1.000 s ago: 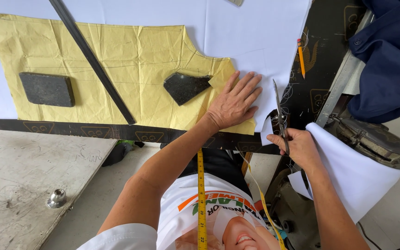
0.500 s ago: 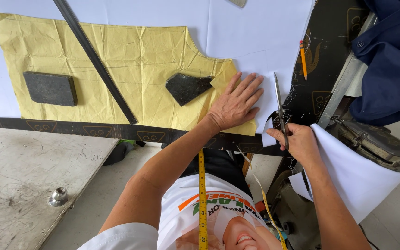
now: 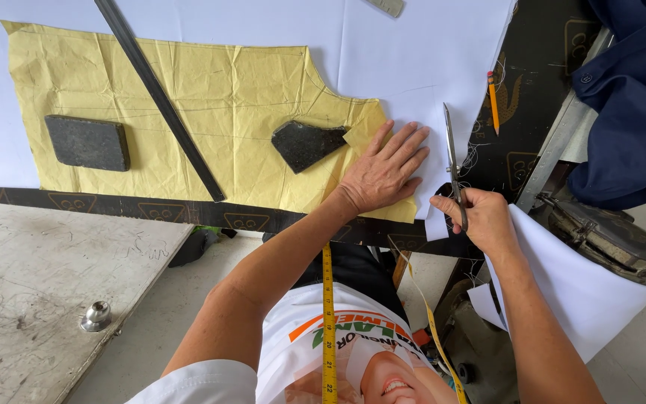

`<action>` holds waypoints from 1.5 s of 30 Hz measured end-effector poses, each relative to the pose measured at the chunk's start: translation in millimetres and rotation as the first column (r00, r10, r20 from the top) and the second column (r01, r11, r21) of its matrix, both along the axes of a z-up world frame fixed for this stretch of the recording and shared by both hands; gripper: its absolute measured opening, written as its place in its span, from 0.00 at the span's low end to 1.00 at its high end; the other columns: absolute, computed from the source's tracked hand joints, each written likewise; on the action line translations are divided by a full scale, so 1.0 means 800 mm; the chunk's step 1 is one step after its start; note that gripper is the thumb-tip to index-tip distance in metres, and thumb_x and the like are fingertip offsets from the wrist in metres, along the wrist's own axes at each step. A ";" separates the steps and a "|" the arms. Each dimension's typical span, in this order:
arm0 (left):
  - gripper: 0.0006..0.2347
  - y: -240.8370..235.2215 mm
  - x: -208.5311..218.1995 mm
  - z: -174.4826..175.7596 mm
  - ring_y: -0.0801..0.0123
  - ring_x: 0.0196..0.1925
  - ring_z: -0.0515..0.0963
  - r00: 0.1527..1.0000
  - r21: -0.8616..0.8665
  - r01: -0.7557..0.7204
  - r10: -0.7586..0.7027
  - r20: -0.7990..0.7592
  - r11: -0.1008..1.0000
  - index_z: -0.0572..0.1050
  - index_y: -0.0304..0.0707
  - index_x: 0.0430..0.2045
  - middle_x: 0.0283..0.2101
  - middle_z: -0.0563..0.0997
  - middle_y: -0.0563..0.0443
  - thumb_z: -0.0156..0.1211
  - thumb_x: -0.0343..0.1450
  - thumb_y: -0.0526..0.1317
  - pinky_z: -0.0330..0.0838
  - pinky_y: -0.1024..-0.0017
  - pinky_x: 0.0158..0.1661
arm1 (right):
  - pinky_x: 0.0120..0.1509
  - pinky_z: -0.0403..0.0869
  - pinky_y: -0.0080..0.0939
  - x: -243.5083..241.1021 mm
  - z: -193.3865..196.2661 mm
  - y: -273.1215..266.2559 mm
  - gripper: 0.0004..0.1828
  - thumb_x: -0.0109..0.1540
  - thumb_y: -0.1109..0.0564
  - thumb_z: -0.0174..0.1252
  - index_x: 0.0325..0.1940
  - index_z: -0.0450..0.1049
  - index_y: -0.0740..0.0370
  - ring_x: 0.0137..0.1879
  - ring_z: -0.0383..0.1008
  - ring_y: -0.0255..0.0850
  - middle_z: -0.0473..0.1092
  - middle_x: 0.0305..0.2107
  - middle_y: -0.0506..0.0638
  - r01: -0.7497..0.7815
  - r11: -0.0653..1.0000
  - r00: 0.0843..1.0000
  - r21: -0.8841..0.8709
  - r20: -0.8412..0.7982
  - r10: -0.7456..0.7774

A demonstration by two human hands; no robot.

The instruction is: Measuring, marking, and cutting white fabric using a yellow paper pattern, ruler, pencil, and scissors.

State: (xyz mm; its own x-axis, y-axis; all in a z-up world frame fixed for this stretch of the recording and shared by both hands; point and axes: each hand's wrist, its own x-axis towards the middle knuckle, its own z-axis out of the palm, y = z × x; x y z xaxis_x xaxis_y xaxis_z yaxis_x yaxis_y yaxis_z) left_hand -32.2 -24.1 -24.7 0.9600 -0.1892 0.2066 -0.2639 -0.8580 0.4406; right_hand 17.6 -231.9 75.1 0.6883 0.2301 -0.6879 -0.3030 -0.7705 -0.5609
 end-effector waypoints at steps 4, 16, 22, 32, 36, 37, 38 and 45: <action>0.24 0.000 0.000 0.000 0.54 0.75 0.60 1.000 0.002 0.002 -0.002 0.004 1.000 0.70 0.43 0.56 0.70 0.63 0.45 0.64 0.68 0.52 0.46 0.44 0.74 | 0.28 0.62 0.31 0.009 0.005 0.004 0.29 0.61 0.38 0.71 0.18 0.73 0.61 0.19 0.71 0.36 0.70 0.11 0.49 -0.037 0.999 0.999 -0.005 0.008 0.037; 0.23 0.001 -0.001 0.003 0.54 0.75 0.61 1.000 -0.008 -0.004 0.005 0.007 1.000 0.70 0.43 0.56 0.71 0.63 0.44 0.63 0.69 0.52 0.46 0.43 0.74 | 0.26 0.63 0.29 0.027 -0.002 0.017 0.29 0.61 0.40 0.72 0.18 0.72 0.63 0.18 0.71 0.35 0.68 0.11 0.50 -0.027 0.998 1.000 0.060 0.002 0.027; 0.24 0.001 0.000 0.004 0.53 0.74 0.61 1.000 -0.007 -0.004 0.004 0.024 1.000 0.70 0.42 0.56 0.70 0.64 0.44 0.63 0.68 0.51 0.46 0.42 0.74 | 0.26 0.65 0.29 0.041 0.006 0.029 0.28 0.60 0.41 0.73 0.18 0.73 0.63 0.18 0.73 0.36 0.69 0.10 0.50 -0.012 0.997 1.000 0.079 -0.023 0.014; 0.23 0.002 0.001 0.008 0.53 0.74 0.62 1.000 -0.020 -0.002 0.003 0.021 1.000 0.70 0.42 0.55 0.70 0.64 0.44 0.63 0.68 0.51 0.47 0.43 0.74 | 0.26 0.64 0.28 0.038 -0.008 0.030 0.28 0.59 0.42 0.75 0.17 0.72 0.63 0.18 0.72 0.36 0.68 0.10 0.51 0.045 0.998 0.998 0.040 -0.039 -0.044; 0.22 0.002 0.001 0.007 0.53 0.74 0.62 1.000 -0.020 -0.001 0.001 0.023 1.000 0.70 0.42 0.54 0.70 0.64 0.43 0.62 0.69 0.51 0.47 0.42 0.74 | 0.26 0.65 0.28 0.041 -0.006 0.033 0.27 0.59 0.43 0.75 0.18 0.73 0.63 0.18 0.73 0.36 0.68 0.10 0.52 0.047 0.998 0.998 0.035 -0.047 -0.045; 0.22 0.001 0.000 0.006 0.53 0.74 0.62 1.000 -0.020 0.000 0.000 0.021 1.000 0.70 0.42 0.54 0.70 0.64 0.43 0.62 0.69 0.51 0.47 0.42 0.74 | 0.26 0.65 0.28 0.041 -0.003 0.035 0.27 0.59 0.43 0.75 0.18 0.73 0.63 0.18 0.73 0.36 0.68 0.10 0.52 0.048 0.998 0.998 0.035 -0.049 -0.046; 0.23 0.001 0.000 0.004 0.52 0.74 0.63 0.999 -0.033 -0.005 0.006 0.037 0.999 0.71 0.41 0.54 0.70 0.65 0.43 0.63 0.68 0.51 0.48 0.42 0.74 | 0.26 0.64 0.28 0.042 -0.001 0.037 0.28 0.59 0.41 0.75 0.18 0.73 0.63 0.19 0.72 0.36 0.68 0.10 0.52 0.039 0.999 0.998 0.012 -0.054 -0.039; 0.23 0.007 0.000 0.012 0.50 0.72 0.68 0.991 -0.115 -0.037 0.051 0.122 0.993 0.74 0.42 0.52 0.68 0.68 0.42 0.69 0.65 0.49 0.54 0.42 0.72 | 0.27 0.59 0.33 0.044 -0.012 0.036 0.32 0.57 0.33 0.73 0.17 0.72 0.60 0.19 0.63 0.35 0.68 0.09 0.51 -0.046 0.991 0.997 -0.124 -0.061 0.039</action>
